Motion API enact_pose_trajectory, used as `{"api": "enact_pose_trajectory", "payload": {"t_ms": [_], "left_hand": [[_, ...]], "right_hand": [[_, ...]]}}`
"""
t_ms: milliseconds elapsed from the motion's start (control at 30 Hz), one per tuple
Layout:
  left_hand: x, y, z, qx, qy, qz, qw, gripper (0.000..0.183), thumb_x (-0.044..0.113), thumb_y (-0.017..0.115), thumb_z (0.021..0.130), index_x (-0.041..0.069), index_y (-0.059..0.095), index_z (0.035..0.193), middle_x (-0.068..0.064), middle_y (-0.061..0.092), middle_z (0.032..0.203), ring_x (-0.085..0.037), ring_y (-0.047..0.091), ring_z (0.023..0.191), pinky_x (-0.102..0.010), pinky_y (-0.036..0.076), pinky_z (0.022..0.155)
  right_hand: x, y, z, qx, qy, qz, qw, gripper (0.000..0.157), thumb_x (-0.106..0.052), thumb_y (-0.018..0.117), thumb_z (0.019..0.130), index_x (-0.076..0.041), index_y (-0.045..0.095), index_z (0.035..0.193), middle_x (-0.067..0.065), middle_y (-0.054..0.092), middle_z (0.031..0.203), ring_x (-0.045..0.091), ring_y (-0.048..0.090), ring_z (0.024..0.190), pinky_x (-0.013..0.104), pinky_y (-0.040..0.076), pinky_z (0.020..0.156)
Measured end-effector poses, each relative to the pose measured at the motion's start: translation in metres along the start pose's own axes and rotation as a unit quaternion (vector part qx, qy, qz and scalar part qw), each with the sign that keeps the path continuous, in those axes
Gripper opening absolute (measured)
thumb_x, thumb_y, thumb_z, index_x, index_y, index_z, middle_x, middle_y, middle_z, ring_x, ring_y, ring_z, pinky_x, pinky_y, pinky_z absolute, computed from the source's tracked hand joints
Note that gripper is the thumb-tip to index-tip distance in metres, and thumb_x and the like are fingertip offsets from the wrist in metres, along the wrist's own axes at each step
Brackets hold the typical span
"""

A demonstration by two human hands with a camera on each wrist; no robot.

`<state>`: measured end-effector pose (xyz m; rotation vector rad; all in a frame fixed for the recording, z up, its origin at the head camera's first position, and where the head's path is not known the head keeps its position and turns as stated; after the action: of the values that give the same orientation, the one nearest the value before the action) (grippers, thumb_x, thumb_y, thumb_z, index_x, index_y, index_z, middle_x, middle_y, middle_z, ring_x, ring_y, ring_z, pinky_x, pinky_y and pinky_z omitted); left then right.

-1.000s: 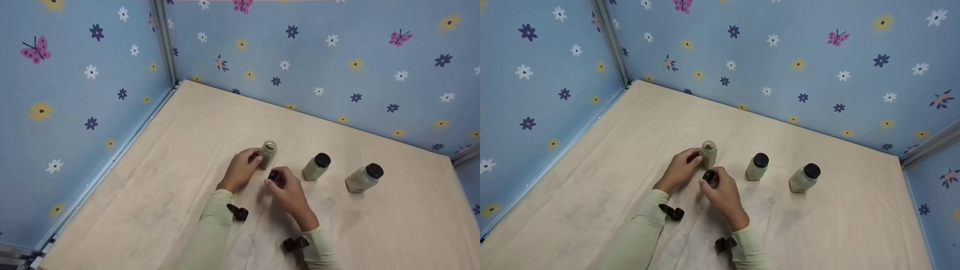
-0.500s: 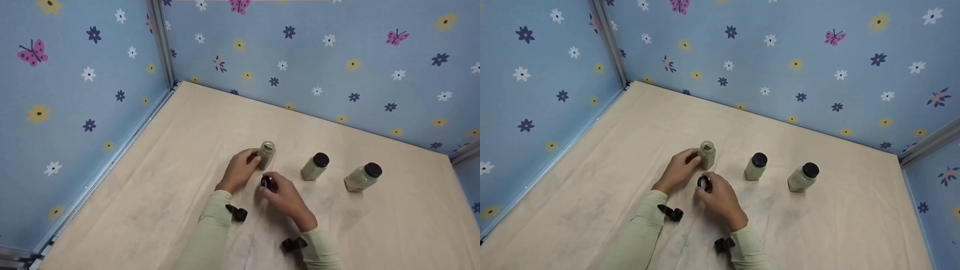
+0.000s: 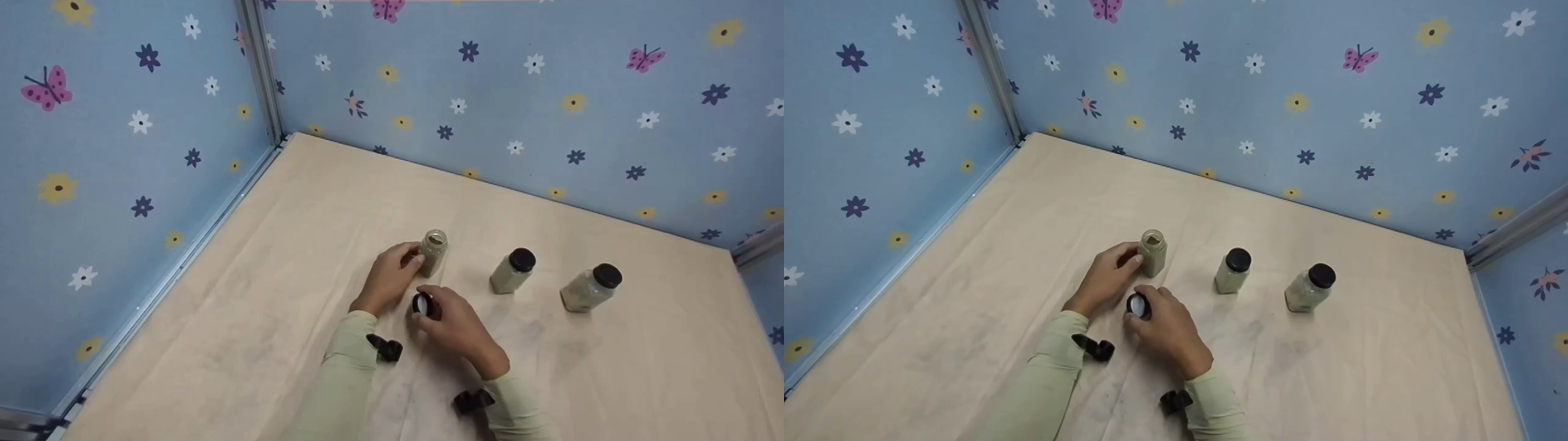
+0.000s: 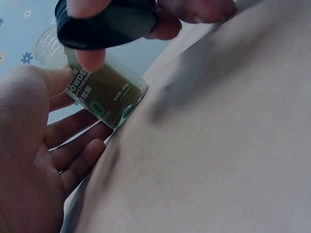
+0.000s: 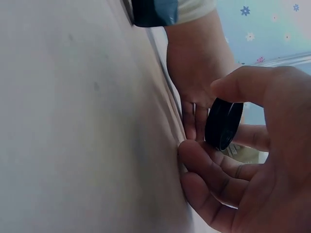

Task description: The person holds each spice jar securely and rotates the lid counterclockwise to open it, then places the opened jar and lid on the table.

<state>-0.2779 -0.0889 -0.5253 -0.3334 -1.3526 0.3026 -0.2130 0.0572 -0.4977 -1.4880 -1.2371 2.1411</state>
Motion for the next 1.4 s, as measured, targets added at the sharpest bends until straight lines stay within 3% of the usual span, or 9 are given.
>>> {"api": "enact_pose_trajectory", "payload": {"t_ms": [100, 333, 467, 933, 1400], "left_hand": [[0.000, 0.000, -0.001, -0.002, -0.003, -0.004, 1.0000, 0.036, 0.036, 0.058, 0.103, 0.020, 0.064, 0.134, 0.003, 0.064, 0.127, -0.009, 0.061, 0.110, -0.032, 0.049, 0.096], [0.000, 0.000, -0.001, 0.000, -0.003, -0.005, 1.0000, 0.036, 0.036, 0.059, 0.102, 0.020, 0.064, 0.134, 0.003, 0.064, 0.127, -0.009, 0.061, 0.110, -0.031, 0.049, 0.096], [-0.001, 0.000, -0.001, -0.002, -0.003, 0.000, 1.0000, 0.037, 0.036, 0.058, 0.103, 0.018, 0.064, 0.134, 0.001, 0.064, 0.127, -0.011, 0.061, 0.111, -0.033, 0.048, 0.097], [0.001, 0.000, -0.002, -0.007, -0.004, -0.005, 0.9999, 0.038, 0.036, 0.056, 0.104, 0.019, 0.062, 0.137, 0.002, 0.062, 0.130, -0.009, 0.061, 0.113, -0.031, 0.049, 0.097], [0.002, -0.003, -0.004, 0.023, 0.001, 0.026, 0.9994, 0.033, 0.033, 0.059, 0.102, 0.018, 0.066, 0.132, 0.003, 0.064, 0.124, -0.008, 0.062, 0.106, -0.032, 0.051, 0.092]], "right_hand": [[-0.002, 0.004, -0.002, -0.007, 0.000, -0.028, 1.000, 0.048, -0.023, 0.074, 0.088, -0.010, 0.063, 0.133, 0.005, 0.065, 0.109, 0.017, 0.060, 0.092, 0.039, 0.051, 0.083], [-0.006, 0.010, -0.002, -0.010, -0.014, -0.083, 0.996, 0.044, -0.030, 0.075, 0.087, -0.017, 0.067, 0.128, 0.002, 0.059, 0.097, 0.015, 0.054, 0.075, 0.034, 0.048, 0.067], [-0.009, 0.012, -0.001, -0.015, -0.017, -0.097, 0.995, 0.044, -0.030, 0.076, 0.086, -0.016, 0.067, 0.127, 0.003, 0.057, 0.095, 0.016, 0.052, 0.072, 0.035, 0.048, 0.066], [-0.013, 0.015, 0.000, -0.021, -0.006, -0.109, 0.994, 0.043, -0.033, 0.076, 0.088, -0.018, 0.067, 0.126, 0.001, 0.053, 0.093, 0.016, 0.051, 0.069, 0.035, 0.046, 0.064], [-0.011, 0.017, -0.001, -0.013, 0.006, -0.117, 0.993, 0.042, -0.040, 0.075, 0.086, -0.020, 0.068, 0.123, 0.000, 0.052, 0.093, 0.015, 0.051, 0.069, 0.034, 0.046, 0.062]]}}
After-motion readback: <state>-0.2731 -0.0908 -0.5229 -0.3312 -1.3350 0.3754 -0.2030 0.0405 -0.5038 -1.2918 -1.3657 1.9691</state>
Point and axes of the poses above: each hand's wrist, its own z-axis towards the middle knuckle, its own y-axis out of the palm, x = y × z, the point moved 6 cm from there along z, towards the middle knuckle
